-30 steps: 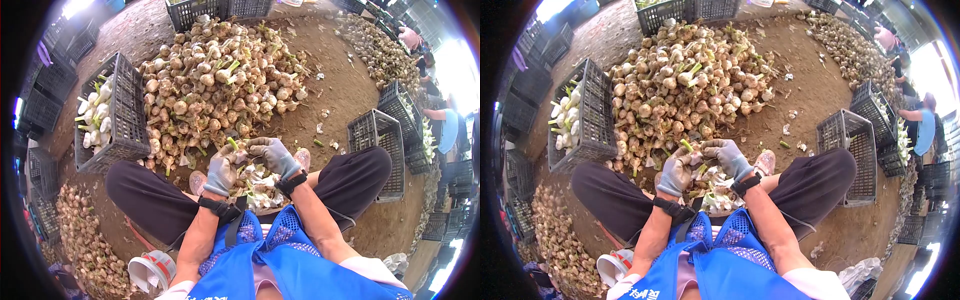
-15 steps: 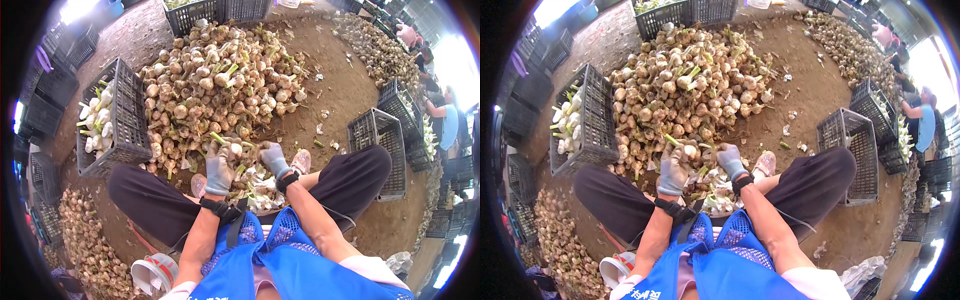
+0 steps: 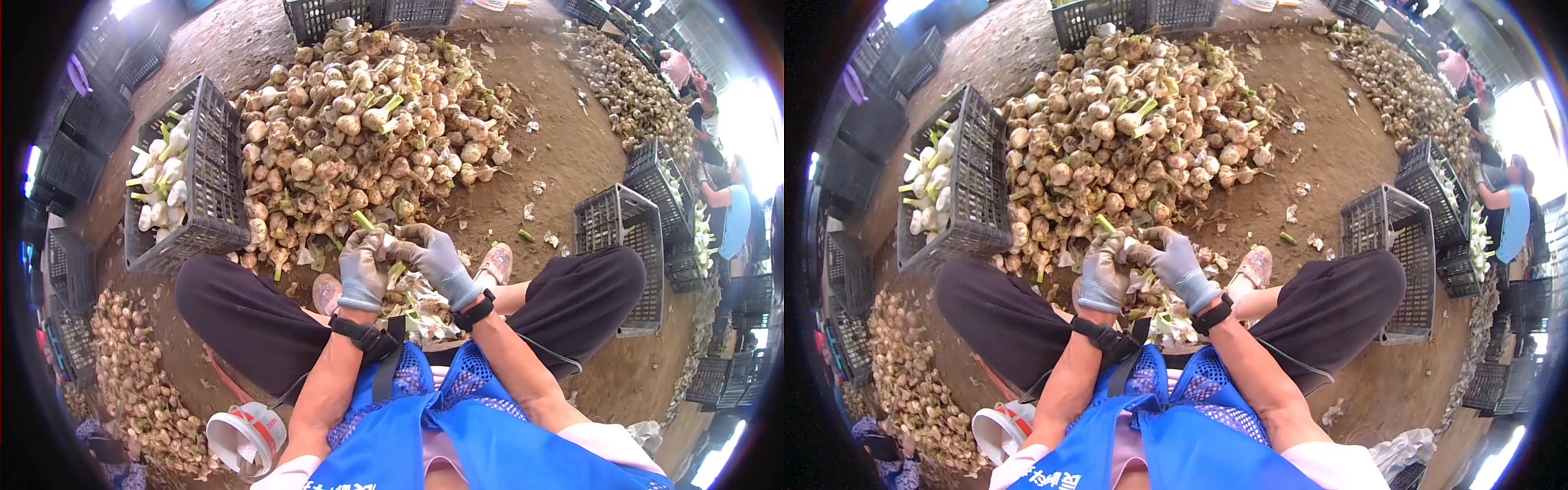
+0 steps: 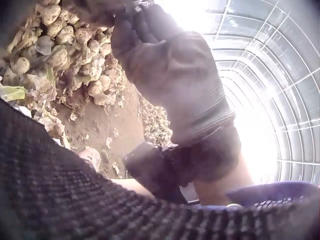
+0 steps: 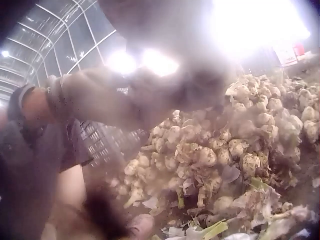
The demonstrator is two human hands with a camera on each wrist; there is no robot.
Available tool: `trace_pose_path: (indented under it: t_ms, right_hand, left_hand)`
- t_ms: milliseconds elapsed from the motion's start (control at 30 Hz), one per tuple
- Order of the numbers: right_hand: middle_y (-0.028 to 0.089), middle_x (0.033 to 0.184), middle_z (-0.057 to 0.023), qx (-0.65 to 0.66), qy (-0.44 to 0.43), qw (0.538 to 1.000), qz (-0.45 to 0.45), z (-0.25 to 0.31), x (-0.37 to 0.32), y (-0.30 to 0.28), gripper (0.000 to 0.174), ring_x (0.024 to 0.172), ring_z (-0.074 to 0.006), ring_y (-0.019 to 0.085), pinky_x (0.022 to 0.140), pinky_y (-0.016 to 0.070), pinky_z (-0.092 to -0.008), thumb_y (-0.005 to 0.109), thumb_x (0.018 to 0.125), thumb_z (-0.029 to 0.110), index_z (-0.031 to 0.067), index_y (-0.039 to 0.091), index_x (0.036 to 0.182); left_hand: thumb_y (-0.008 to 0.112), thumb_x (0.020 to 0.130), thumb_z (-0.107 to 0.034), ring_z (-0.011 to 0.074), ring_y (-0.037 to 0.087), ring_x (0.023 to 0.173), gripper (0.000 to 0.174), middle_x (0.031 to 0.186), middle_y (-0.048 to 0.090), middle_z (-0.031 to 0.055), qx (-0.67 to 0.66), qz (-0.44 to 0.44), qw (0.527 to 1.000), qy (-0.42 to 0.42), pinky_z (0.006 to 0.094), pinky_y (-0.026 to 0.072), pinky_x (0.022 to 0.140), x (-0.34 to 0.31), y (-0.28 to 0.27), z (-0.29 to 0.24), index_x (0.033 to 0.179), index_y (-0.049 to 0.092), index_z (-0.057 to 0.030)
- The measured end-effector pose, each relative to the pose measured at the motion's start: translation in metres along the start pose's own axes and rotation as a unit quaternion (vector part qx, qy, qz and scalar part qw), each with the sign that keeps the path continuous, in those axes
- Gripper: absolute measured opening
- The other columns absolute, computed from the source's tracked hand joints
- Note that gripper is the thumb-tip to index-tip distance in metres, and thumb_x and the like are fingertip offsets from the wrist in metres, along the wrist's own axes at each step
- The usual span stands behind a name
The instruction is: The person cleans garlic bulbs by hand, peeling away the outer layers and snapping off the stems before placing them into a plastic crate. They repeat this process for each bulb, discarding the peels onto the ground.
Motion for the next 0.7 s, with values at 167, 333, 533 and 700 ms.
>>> trace_pose_path:
  t_ms: [167, 333, 533, 700]
  right_hand:
    - [0.063, 0.089, -0.0072, 0.063, 0.032, 0.996, 0.047, -0.001, -0.006, 0.006, 0.035, 0.080, -0.0113, 0.058, 0.069, 0.0468, -0.0235, 0.069, 0.076, 0.014, -0.0040, 0.057, 0.103]
    - [0.060, 0.092, -0.0054, 0.087, 0.002, 0.996, 0.021, 0.005, -0.008, 0.005, 0.036, 0.078, -0.0105, 0.057, 0.066, 0.0475, -0.0230, 0.063, 0.079, 0.007, -0.0054, 0.050, 0.111]
    - [0.055, 0.087, -0.0138, -0.266, -0.166, 0.943, -0.110, 0.050, -0.027, 0.015, 0.051, 0.080, -0.0247, 0.057, 0.070, 0.0469, -0.0315, 0.071, 0.069, 0.013, 0.0014, 0.050, 0.113]
    - [0.061, 0.095, -0.0091, 0.055, -0.027, 0.998, 0.014, 0.005, -0.007, 0.014, 0.038, 0.081, -0.0156, 0.060, 0.069, 0.0487, -0.0276, 0.065, 0.078, 0.008, -0.0034, 0.051, 0.111]
  left_hand:
    - [0.059, 0.079, -0.001, 0.0114, 0.051, 0.056, 0.007, 0.071, 0.057, 0.0048, 0.010, -0.059, 0.998, -0.006, 0.0240, 0.0441, 0.052, 0.001, -0.006, -0.003, 0.085, 0.056, -0.0020]
    - [0.058, 0.081, -0.001, 0.0135, 0.052, 0.054, 0.007, 0.066, 0.052, 0.0029, -0.060, -0.057, 0.996, 0.018, 0.0258, 0.0442, 0.048, 0.015, -0.016, 0.001, 0.086, 0.054, -0.0032]
    - [0.058, 0.081, 0.000, 0.0119, 0.055, 0.058, 0.017, 0.072, 0.054, 0.0032, 0.053, -0.134, 0.988, 0.058, 0.0205, 0.0455, 0.047, 0.000, -0.010, 0.001, 0.093, 0.048, -0.0057]
    - [0.058, 0.081, 0.000, 0.0140, 0.056, 0.060, 0.011, 0.073, 0.056, 0.0055, -0.065, -0.094, 0.993, -0.027, 0.0222, 0.0473, 0.050, 0.000, -0.016, 0.016, 0.088, 0.051, -0.0045]
Point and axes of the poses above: each hand's wrist, its own x-axis towards the middle knuckle, its own y-axis out of the palm, z = x × y, the point moved 9 cm from there along x, towards the middle knuckle
